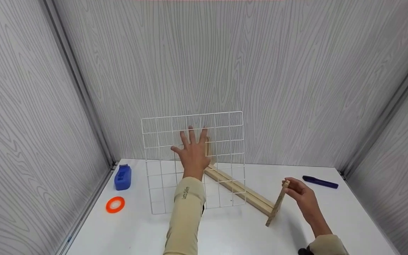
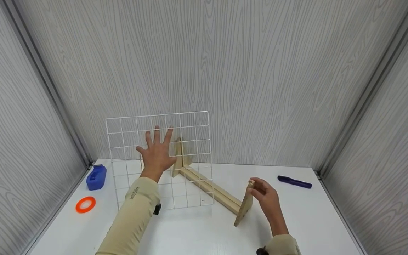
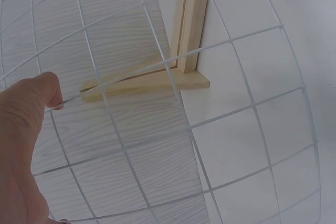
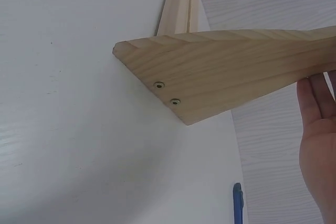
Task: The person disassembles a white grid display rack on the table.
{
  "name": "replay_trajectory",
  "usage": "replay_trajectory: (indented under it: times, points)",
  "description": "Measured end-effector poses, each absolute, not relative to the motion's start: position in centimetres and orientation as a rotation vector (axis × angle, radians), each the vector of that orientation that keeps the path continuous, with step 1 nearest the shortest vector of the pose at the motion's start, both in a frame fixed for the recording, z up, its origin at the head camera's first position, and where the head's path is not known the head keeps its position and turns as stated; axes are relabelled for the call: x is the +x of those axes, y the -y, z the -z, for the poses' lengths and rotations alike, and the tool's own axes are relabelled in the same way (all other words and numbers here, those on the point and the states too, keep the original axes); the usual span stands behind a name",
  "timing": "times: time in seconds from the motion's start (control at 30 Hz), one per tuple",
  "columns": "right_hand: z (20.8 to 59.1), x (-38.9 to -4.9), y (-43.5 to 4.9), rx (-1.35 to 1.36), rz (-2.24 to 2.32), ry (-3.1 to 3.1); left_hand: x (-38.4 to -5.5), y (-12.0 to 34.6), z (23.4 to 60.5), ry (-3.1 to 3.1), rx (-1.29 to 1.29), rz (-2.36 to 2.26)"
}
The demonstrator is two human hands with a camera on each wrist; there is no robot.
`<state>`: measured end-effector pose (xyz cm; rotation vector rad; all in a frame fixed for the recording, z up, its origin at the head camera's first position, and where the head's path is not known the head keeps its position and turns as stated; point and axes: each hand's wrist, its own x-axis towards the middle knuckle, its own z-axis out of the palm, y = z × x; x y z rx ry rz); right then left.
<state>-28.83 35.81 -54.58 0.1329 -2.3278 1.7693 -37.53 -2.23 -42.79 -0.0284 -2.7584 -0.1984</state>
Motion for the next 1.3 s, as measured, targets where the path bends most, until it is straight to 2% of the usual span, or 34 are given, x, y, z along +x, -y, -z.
replay_trajectory:
  times: [0.53,0.9,1.3]
  points:
    - [55.0,-27.0,-35.6,0.101,-1.757,2.315,-37.2,2.2,43.4,2.824,-0.024,0.235]
    - [55.3,-27.0,-35.8,0.192,-1.78,2.313,-37.2,2.8,43.3,2.875,0.009,0.244]
    - [55.2,-25.5,-36.1,0.045,-1.701,2.369,-37.2,2.7,44.2,2.896,-0.018,0.222]
